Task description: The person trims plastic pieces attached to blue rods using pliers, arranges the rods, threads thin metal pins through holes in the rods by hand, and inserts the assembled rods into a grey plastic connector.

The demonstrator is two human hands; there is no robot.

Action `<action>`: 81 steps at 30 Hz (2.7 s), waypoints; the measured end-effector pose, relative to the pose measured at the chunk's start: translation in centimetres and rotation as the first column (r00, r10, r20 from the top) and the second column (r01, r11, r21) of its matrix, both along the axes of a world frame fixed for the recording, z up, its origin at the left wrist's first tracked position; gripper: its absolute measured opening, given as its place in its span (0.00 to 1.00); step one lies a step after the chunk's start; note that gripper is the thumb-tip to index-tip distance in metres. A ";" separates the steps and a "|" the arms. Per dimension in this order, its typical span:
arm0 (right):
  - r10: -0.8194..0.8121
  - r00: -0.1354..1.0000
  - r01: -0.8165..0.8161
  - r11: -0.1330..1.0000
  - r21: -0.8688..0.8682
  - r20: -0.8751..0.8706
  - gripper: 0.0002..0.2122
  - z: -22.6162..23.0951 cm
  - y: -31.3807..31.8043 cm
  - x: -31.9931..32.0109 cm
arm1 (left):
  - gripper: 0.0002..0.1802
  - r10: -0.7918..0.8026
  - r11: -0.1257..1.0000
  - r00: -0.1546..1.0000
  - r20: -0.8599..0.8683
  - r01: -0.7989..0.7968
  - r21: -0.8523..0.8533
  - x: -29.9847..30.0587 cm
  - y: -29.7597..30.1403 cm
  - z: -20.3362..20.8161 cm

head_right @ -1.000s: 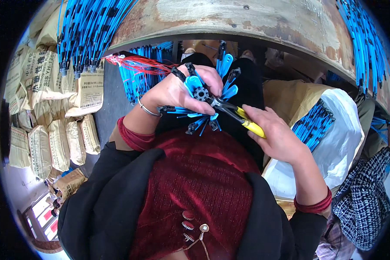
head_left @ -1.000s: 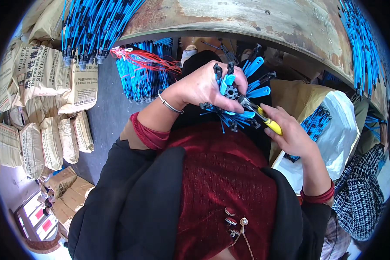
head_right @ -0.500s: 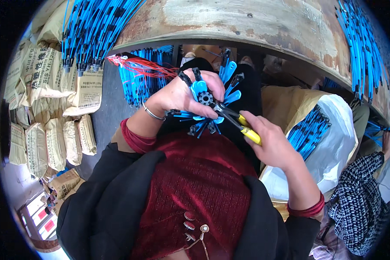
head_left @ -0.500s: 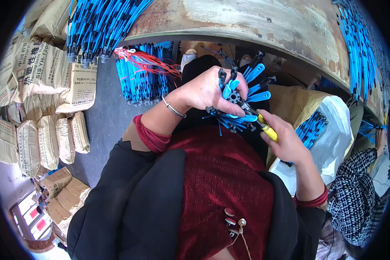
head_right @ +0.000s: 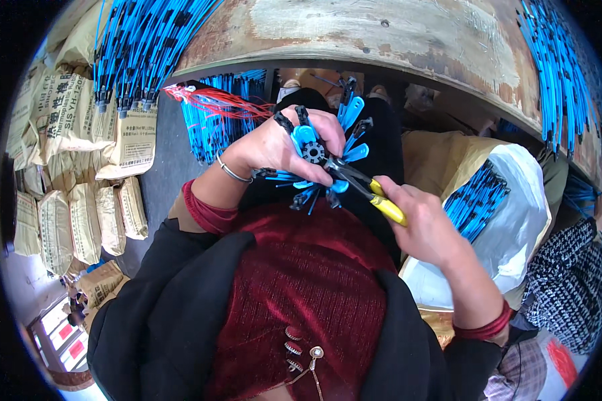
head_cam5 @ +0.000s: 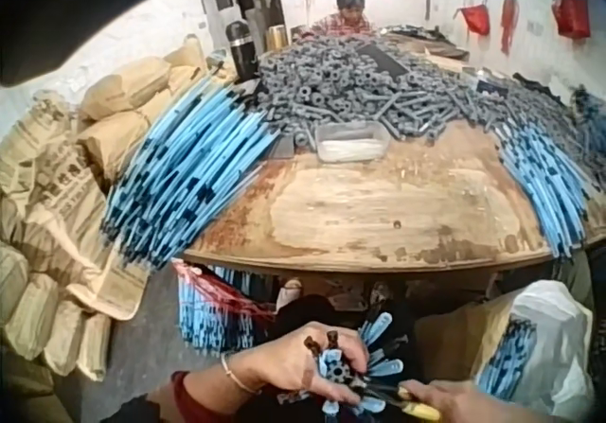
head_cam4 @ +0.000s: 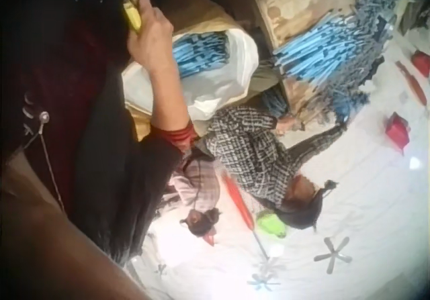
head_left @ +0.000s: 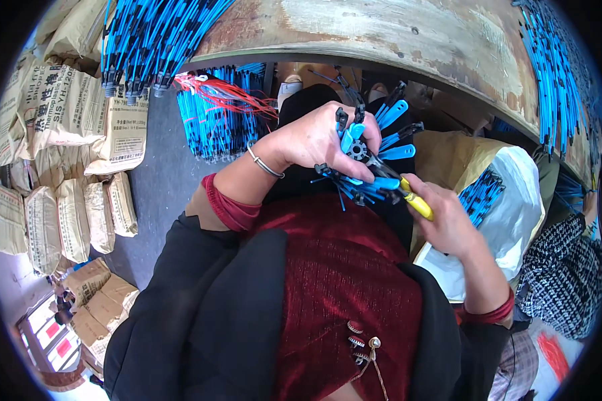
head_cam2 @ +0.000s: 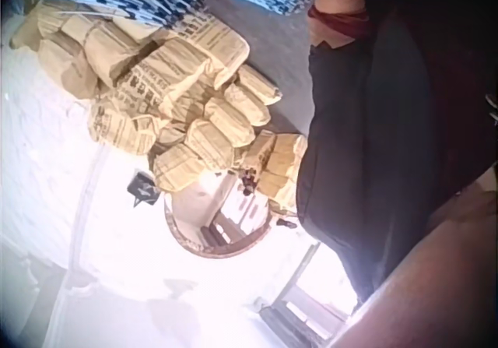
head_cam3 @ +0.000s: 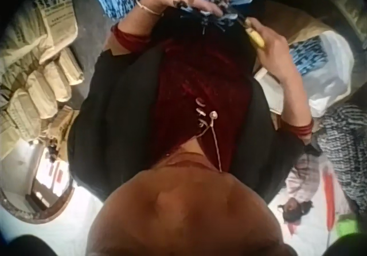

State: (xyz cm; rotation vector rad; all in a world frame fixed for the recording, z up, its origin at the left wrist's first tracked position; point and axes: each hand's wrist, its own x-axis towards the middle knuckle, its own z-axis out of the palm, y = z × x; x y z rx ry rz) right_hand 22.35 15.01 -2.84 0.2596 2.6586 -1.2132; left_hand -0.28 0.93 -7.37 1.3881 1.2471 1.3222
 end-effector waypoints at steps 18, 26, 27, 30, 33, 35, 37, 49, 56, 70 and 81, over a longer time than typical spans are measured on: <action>-0.028 0.931 0.182 0.900 -0.397 0.365 0.14 2.0 0.0 -1.4 | 0.13 -0.122 0.992 0.990 0.071 0.124 -0.025 -0.7 -0.6 0.5; -0.017 0.889 0.191 0.921 -0.338 0.458 0.04 3.9 -0.5 -1.7 | 0.16 -0.102 0.994 0.993 0.067 0.104 -0.026 0.1 0.1 0.0; -0.007 0.893 0.178 0.924 -0.338 0.451 0.04 4.0 -0.7 -1.6 | 0.16 -0.088 0.996 0.995 0.036 0.089 -0.029 0.1 0.0 0.2; 0.008 0.958 0.041 0.986 -0.165 0.287 0.04 3.8 -0.8 -2.2 | 0.16 -0.040 0.997 0.999 -0.014 0.039 -0.061 0.1 -0.4 0.7; -0.046 0.962 0.091 0.984 -0.154 0.270 0.06 3.0 -0.8 -2.1 | 0.15 0.036 0.987 0.999 0.009 -0.034 -0.156 -0.2 -0.3 0.8; -0.101 0.973 0.140 0.974 -0.179 0.207 0.07 3.1 -0.6 -2.1 | 0.15 0.158 0.972 0.987 -0.020 -0.159 -0.170 -0.2 -0.4 1.2; -0.175 0.968 0.213 0.953 -0.216 0.182 0.08 3.3 0.4 -1.6 | 0.14 0.264 0.950 0.961 -0.086 -0.275 -0.148 -0.6 -0.7 2.2; -0.412 0.807 0.499 0.859 0.116 -0.423 0.18 6.5 5.5 -3.6 | 0.28 0.507 0.546 0.475 -0.719 -0.823 -0.159 -11.7 0.5 19.5; -0.318 0.854 0.507 0.683 0.525 -0.411 0.22 4.1 8.1 -10.8 | 0.27 0.362 0.437 -0.214 -0.907 -0.821 0.368 -19.3 5.9 16.1; -0.158 0.827 0.116 0.987 -0.112 -0.540 0.23 2.4 -5.4 -28.2 | 0.26 0.655 0.464 -0.164 -0.738 -0.684 0.563 -16.8 4.5 18.2; 0.037 0.833 0.316 0.786 0.531 -0.551 0.19 -1.5 -6.5 -33.5 | 0.39 0.757 0.279 0.169 -0.632 -0.957 0.079 -30.8 -18.3 10.0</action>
